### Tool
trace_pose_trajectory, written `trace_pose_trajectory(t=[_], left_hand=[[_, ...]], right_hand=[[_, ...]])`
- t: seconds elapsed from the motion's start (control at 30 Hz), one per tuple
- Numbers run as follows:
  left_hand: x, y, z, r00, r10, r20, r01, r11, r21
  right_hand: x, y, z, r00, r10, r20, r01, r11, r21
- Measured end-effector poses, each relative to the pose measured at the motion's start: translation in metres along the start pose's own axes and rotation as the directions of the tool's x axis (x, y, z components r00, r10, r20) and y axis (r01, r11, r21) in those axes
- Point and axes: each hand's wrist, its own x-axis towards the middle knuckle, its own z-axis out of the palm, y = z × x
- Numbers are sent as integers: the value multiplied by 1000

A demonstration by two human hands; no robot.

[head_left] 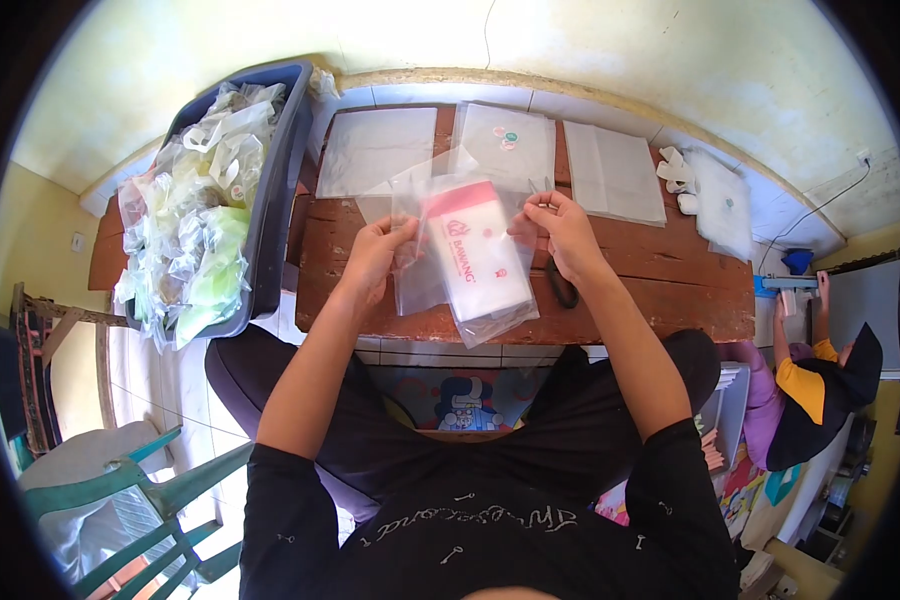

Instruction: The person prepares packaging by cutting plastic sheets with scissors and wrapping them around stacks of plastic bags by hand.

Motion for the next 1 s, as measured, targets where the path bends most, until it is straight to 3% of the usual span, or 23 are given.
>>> trace_pose_trajectory(t=[0.13,0.2,0.33,0.43,0.53,0.6,0.63,0.7,0.83,0.9,0.93,1.0], left_hand=[[1,-3,2,995,86,-53,-85,996,7],[-1,0,3,985,131,-110,-116,985,128],[3,-7,0,986,130,-103,-116,985,125],[5,-8,1,978,133,-160,-118,988,99],[8,-3,-5,973,146,-178,-124,984,130],[9,0,-11,995,17,-99,-8,995,94],[9,1,-15,994,23,-105,-14,996,90],[6,4,-22,986,-156,56,136,956,259],[-2,13,-35,986,-157,45,134,933,333],[10,13,-49,994,45,97,-69,963,259],[18,18,-51,995,58,86,-79,963,258],[35,26,-52,922,348,-168,-279,900,334]], right_hand=[[1,-1,1,998,-48,-42,47,999,-23],[1,-2,1,991,-133,-29,131,989,-61],[2,-3,-1,983,-180,-27,179,982,-56],[-2,0,0,996,-78,-49,72,990,-123],[-4,18,-1,998,29,48,-17,973,-230],[-3,27,1,998,57,35,-47,970,-240],[1,32,2,999,49,18,-44,970,-238],[9,39,6,999,31,-7,-32,970,-240],[28,40,19,998,-42,-48,30,971,-236],[43,38,32,997,-70,-35,59,966,-252],[57,35,40,994,-102,-30,90,960,-266],[88,28,56,993,-117,-32,104,956,-274]])
